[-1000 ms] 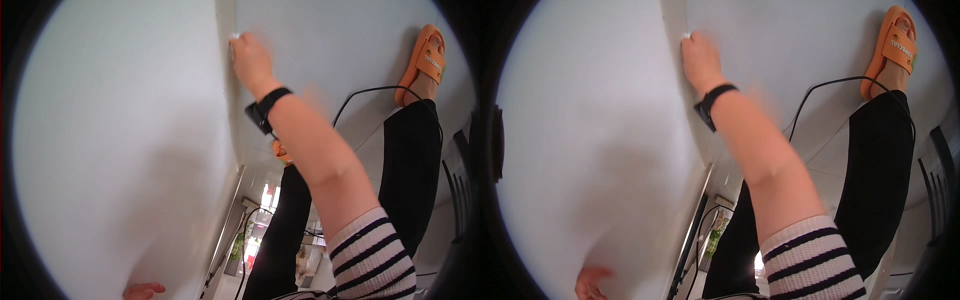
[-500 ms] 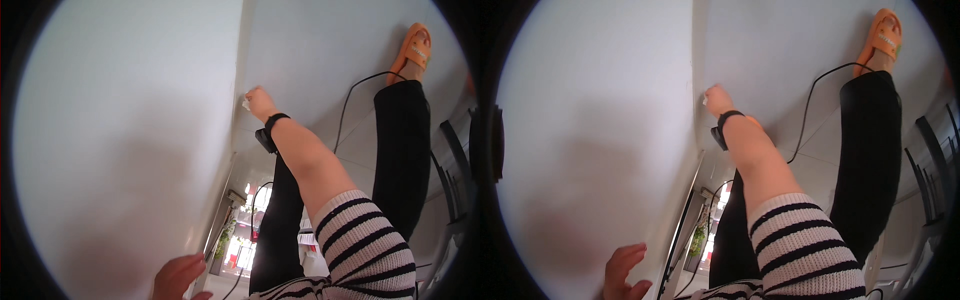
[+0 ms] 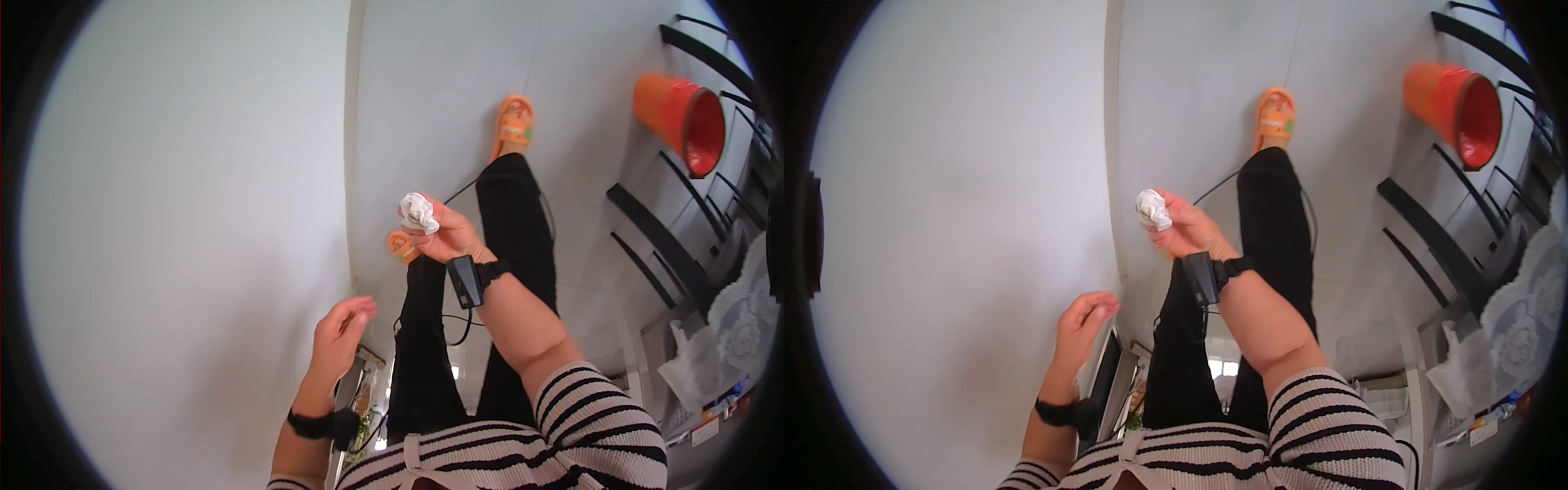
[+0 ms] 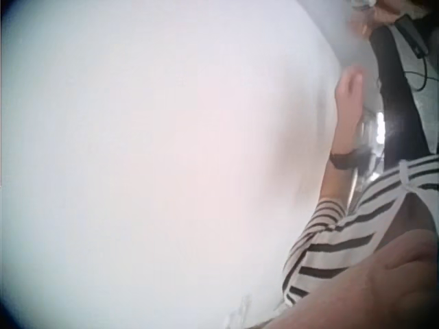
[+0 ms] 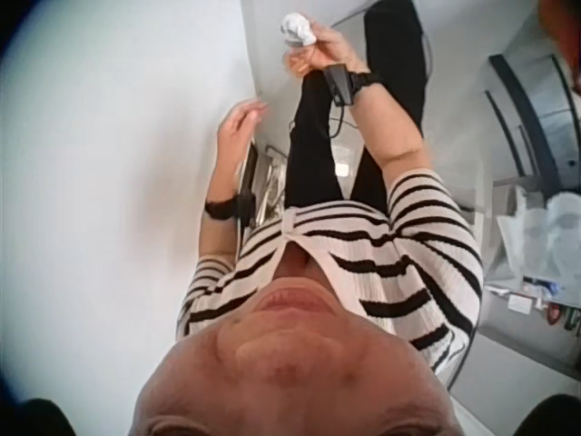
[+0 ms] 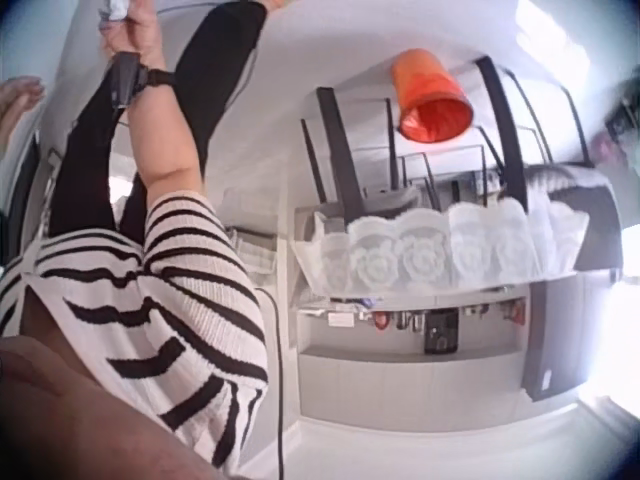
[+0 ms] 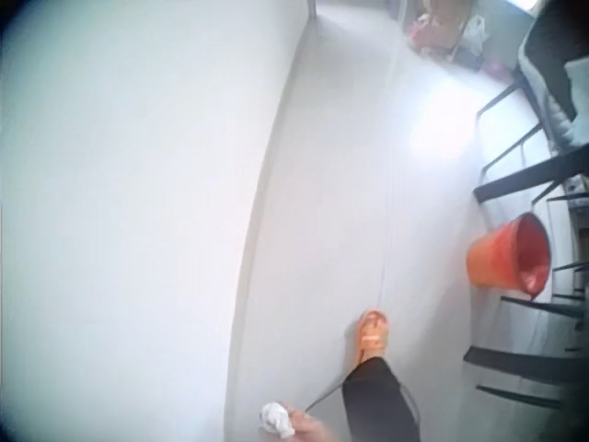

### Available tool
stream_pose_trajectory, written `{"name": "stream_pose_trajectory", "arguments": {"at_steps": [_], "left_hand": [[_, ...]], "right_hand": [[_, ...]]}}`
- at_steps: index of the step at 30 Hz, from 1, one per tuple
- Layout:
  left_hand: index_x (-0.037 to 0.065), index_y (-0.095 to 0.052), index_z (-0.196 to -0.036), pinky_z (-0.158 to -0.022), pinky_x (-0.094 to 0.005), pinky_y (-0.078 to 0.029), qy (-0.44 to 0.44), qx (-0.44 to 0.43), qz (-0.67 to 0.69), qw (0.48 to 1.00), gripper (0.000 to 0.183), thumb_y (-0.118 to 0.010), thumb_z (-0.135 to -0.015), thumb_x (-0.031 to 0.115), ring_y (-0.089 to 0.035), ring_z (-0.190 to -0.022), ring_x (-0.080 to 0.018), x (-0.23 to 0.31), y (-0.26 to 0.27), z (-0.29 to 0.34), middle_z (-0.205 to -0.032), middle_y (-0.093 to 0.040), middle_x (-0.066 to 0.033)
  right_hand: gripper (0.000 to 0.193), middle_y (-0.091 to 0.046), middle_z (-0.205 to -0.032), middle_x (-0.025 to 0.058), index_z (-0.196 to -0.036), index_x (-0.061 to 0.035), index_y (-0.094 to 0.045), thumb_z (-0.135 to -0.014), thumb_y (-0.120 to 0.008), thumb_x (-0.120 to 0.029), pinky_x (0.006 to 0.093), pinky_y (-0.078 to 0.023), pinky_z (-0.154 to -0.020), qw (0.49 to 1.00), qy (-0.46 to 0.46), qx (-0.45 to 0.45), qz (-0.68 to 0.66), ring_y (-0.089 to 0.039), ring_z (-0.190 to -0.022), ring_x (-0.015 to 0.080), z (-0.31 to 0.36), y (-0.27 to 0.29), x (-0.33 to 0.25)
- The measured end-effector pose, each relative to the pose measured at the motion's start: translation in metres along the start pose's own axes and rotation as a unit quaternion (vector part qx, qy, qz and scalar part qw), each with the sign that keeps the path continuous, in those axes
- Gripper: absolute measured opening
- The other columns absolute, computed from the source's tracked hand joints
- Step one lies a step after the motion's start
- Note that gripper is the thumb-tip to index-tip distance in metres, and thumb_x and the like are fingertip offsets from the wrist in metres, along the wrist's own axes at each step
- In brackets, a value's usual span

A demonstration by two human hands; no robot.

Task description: The person cleans marks off the floor using a wipe by hand, then takes a new wipe from a package on the table and wipes a different area of the floor.

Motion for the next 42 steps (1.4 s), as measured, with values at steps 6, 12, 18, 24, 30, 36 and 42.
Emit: {"name": "stream_pose_trajectory", "arguments": {"at_steps": [6,12,18,24,30,36,42], "left_hand": [[-0.001,-0.051,-0.115,-0.078,-0.0285,-0.048,-0.029,0.049,0.029,0.998,0.027,-0.053,-0.090,0.011,-0.057,-0.092,-0.0146,0.130,-0.061,-0.031,-0.106,-0.057,-0.0099],[0.002,-0.052,-0.113,-0.070,-0.0259,-0.047,-0.037,0.063,0.087,0.993,0.027,-0.056,-0.089,0.015,-0.056,-0.087,-0.0126,0.222,-0.098,-0.042,-0.101,-0.058,-0.0058],[0.005,-0.055,-0.100,-0.069,-0.0242,-0.045,0.001,0.049,0.136,0.990,0.017,-0.057,-0.089,0.017,-0.057,-0.087,-0.0113,0.261,-0.105,-0.040,-0.094,-0.061,-0.0041],[0.006,-0.053,-0.093,-0.069,-0.0255,-0.047,-0.023,-0.014,0.158,0.987,0.011,-0.055,-0.090,0.016,-0.060,-0.082,-0.0135,0.304,-0.108,-0.033,-0.094,-0.061,-0.0065],[0.003,-0.050,-0.104,-0.071,-0.0282,-0.050,-0.031,-0.077,0.196,0.977,0.018,-0.054,-0.090,0.014,-0.061,-0.085,-0.0171,0.350,-0.094,-0.032,-0.097,-0.062,-0.0090],[0.004,-0.051,-0.114,-0.073,-0.0271,-0.049,-0.067,-0.174,0.223,0.957,0.028,-0.056,-0.088,0.013,-0.059,-0.089,-0.0134,0.401,-0.065,-0.023,-0.101,-0.061,-0.0053],[0.007,-0.053,-0.107,-0.077,-0.0269,-0.046,-0.115,-0.175,0.199,0.957,0.023,-0.060,-0.086,0.012,-0.057,-0.090,-0.0109,0.439,-0.039,0.007,-0.097,-0.060,-0.0016]], "right_hand": [[0.030,-0.047,-0.108,0.0094,-0.117,0.0021,-0.045,-0.089,-0.051,-0.007,0.0198,-0.042,-0.062,0.983,0.061,0.031,-0.168,-0.042,-0.071,0.0088,0.027,-0.117,-0.030],[0.030,-0.055,-0.107,0.0059,-0.116,-0.0067,-0.048,-0.087,-0.055,-0.009,0.0213,-0.044,-0.065,0.997,0.039,0.052,-0.032,-0.053,-0.087,0.0118,0.044,-0.185,-0.071],[0.025,-0.057,-0.104,0.0029,-0.113,-0.0103,-0.050,-0.089,-0.055,-0.012,0.0214,-0.045,-0.063,0.992,0.051,0.082,0.082,-0.055,-0.087,0.0110,0.049,-0.242,-0.094],[0.014,-0.060,-0.087,0.0004,-0.102,-0.0083,-0.057,-0.088,-0.055,-0.011,0.0222,-0.045,-0.063,0.935,0.065,0.187,0.293,-0.056,-0.076,0.0085,0.062,-0.290,-0.120],[0.021,-0.058,-0.082,-0.0002,-0.101,-0.0050,-0.060,-0.089,-0.054,-0.021,0.0206,-0.044,-0.064,0.885,0.077,0.185,0.419,-0.053,-0.071,0.0064,0.056,-0.349,-0.144],[0.024,-0.057,-0.079,-0.0010,-0.102,-0.0040,-0.059,-0.090,-0.055,-0.024,0.0205,-0.045,-0.064,0.882,0.056,0.119,0.453,-0.053,-0.071,0.0054,0.030,-0.409,-0.142],[0.025,-0.056,-0.080,-0.0009,-0.105,-0.0034,-0.057,-0.089,-0.057,-0.023,0.0219,-0.046,-0.065,0.856,0.044,0.081,0.509,-0.054,-0.071,0.0070,0.020,-0.467,-0.127]]}}
Point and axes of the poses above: each hand's wrist, its own z-axis away from the middle knuckle, its own y-axis out of the back of the hand, x = y × z, the point moved 4 cm from there along -z, towards the middle knuckle
